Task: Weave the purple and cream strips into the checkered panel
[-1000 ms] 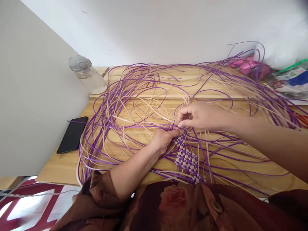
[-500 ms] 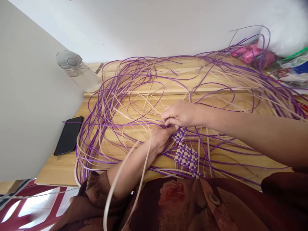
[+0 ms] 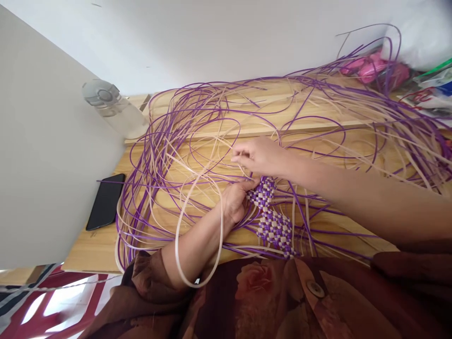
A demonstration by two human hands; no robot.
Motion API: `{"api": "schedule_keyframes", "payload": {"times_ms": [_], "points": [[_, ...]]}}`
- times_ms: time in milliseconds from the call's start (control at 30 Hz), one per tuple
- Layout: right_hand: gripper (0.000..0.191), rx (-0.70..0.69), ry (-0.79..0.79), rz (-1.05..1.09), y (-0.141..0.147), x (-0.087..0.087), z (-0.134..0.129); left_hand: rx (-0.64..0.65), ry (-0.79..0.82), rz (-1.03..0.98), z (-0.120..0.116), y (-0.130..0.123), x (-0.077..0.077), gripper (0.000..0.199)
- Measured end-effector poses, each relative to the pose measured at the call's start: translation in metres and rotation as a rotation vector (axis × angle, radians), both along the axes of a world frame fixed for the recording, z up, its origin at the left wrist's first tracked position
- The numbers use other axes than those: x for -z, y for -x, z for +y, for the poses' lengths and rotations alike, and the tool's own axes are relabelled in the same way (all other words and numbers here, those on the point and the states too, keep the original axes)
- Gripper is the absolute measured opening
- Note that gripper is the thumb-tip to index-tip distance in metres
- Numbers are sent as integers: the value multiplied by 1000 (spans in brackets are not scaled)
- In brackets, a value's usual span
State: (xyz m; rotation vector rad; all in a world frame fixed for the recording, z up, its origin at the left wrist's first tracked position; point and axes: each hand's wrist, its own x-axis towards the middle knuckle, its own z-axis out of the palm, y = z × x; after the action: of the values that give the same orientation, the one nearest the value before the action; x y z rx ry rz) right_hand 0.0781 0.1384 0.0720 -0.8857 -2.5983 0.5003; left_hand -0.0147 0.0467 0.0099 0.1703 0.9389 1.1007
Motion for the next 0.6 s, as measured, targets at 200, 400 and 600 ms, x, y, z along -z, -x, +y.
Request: {"api": "schedule_keyframes", "payload": {"times_ms": [200, 400, 600], "points": [[31, 112, -110, 51, -49, 3, -52, 42, 53, -44, 1, 2, -1, 5], [15, 80, -310, 127, -71, 41, -90, 27, -12, -10, 0, 3, 8, 7], [14, 185, -317, 130, -59, 45, -86, -8, -134, 56, -5, -1, 7, 19]]}}
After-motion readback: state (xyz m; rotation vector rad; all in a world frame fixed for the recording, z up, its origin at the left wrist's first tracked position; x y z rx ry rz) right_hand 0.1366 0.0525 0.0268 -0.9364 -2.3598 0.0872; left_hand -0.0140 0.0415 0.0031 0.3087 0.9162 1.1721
